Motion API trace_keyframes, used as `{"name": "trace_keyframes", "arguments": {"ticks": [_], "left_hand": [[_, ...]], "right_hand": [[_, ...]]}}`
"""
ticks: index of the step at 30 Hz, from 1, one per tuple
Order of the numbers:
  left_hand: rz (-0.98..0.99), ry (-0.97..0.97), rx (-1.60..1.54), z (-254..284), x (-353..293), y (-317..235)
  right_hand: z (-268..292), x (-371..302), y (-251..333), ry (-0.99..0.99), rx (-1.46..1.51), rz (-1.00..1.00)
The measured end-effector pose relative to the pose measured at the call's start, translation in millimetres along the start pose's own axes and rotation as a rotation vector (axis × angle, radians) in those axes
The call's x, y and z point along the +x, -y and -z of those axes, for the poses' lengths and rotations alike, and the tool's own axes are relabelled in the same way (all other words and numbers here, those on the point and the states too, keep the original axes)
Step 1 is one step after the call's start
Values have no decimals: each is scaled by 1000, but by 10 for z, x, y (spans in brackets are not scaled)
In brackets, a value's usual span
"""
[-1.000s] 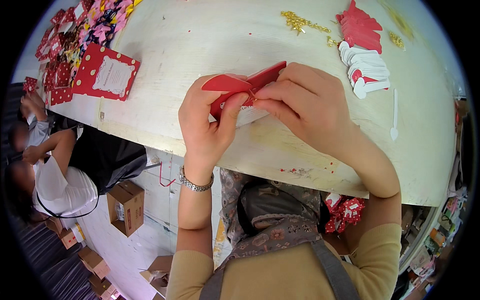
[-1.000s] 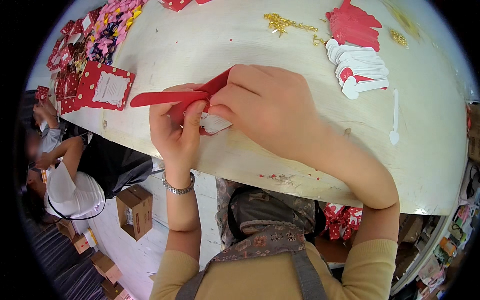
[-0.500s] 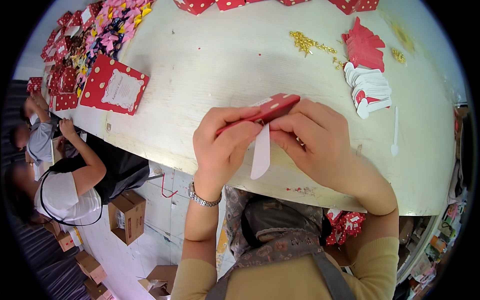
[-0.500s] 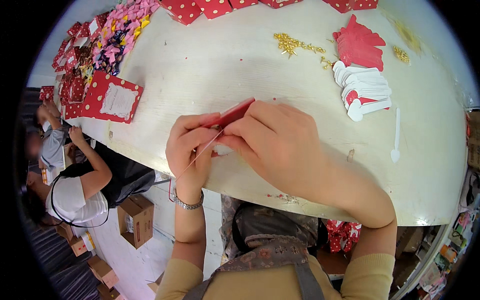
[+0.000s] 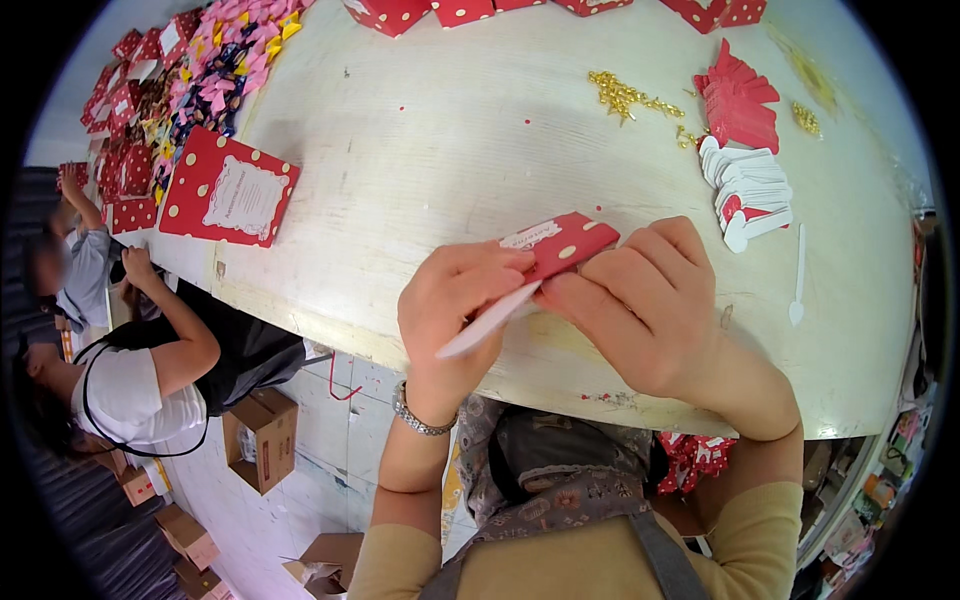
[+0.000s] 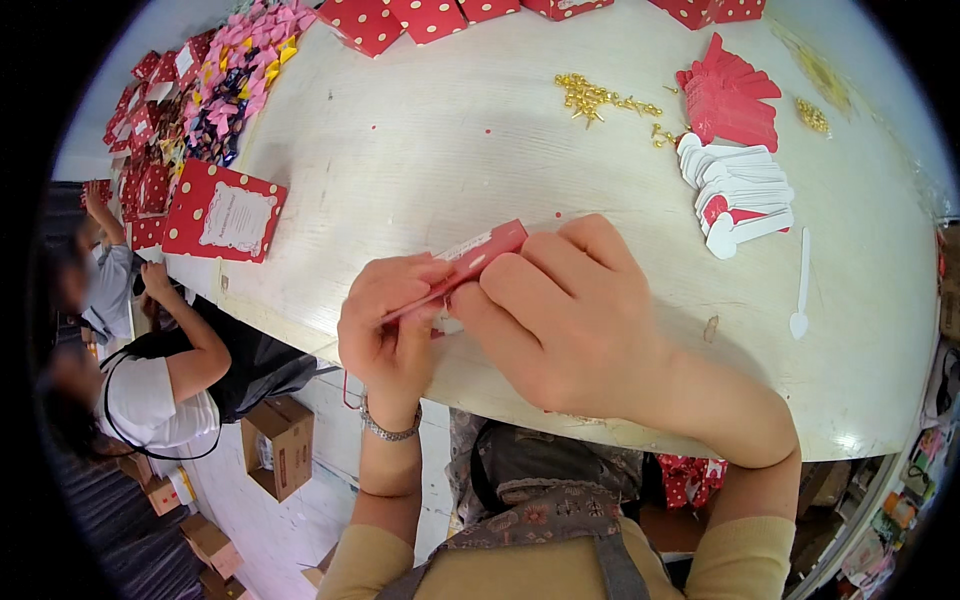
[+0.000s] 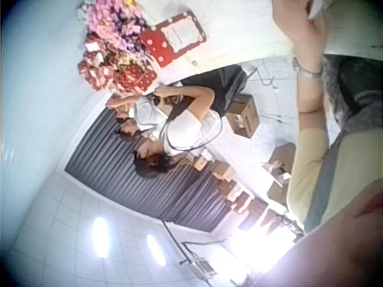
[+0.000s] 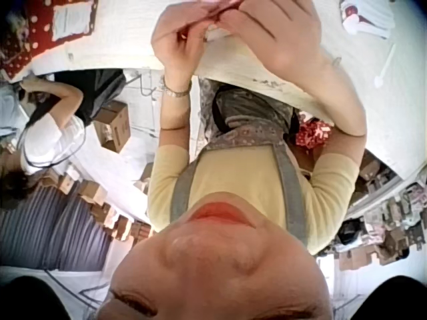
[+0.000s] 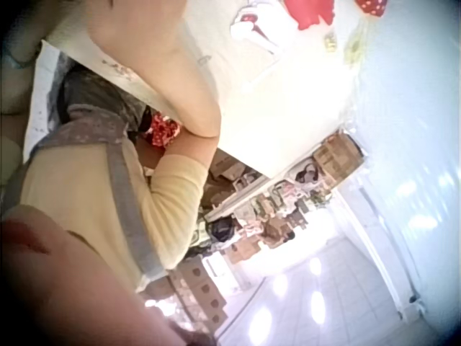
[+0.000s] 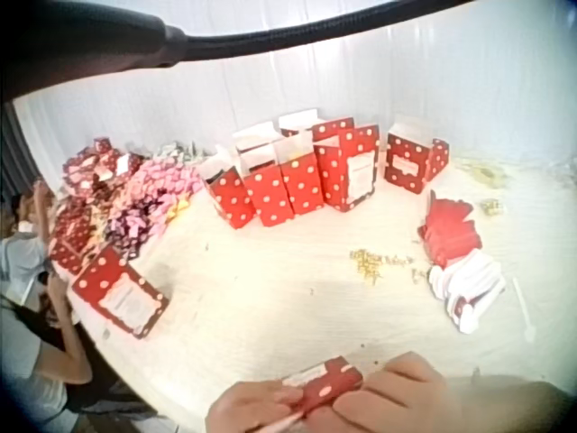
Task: The person assembles small red polka-dotted gift boxes by folding the cardboard flaps and securing them with gold pins. They repeatedly pick up a box, fold the sides, insert a pin through the pre-punched holes, and place the finished box on the table. The task involves handling multiple identical boxes in a repetitive sequence.
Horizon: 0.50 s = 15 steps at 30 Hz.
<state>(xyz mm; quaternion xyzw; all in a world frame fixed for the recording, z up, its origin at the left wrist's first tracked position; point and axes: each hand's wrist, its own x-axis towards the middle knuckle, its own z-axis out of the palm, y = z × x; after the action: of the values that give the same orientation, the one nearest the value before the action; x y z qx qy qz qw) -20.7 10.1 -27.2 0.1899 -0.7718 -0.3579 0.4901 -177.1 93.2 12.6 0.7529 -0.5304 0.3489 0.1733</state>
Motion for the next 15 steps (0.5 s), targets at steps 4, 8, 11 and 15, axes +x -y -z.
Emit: {"name": "trace_keyframes", "arguments": {"ticks": [4,8,11,15], "left_hand": [[38,-19,-55,7,-46,-26],[37,0,-43,28,-8,-35],[58,72,57,144,99,-158],[15,-249,-3,158,220,-326]], "right_hand": [[11,37,-13,-54,-22,-15],[-5,142,-78,-63,128,-127],[-105,81,-211,-9,353,-132],[-223,20,-260,-71,465,-97]]}}
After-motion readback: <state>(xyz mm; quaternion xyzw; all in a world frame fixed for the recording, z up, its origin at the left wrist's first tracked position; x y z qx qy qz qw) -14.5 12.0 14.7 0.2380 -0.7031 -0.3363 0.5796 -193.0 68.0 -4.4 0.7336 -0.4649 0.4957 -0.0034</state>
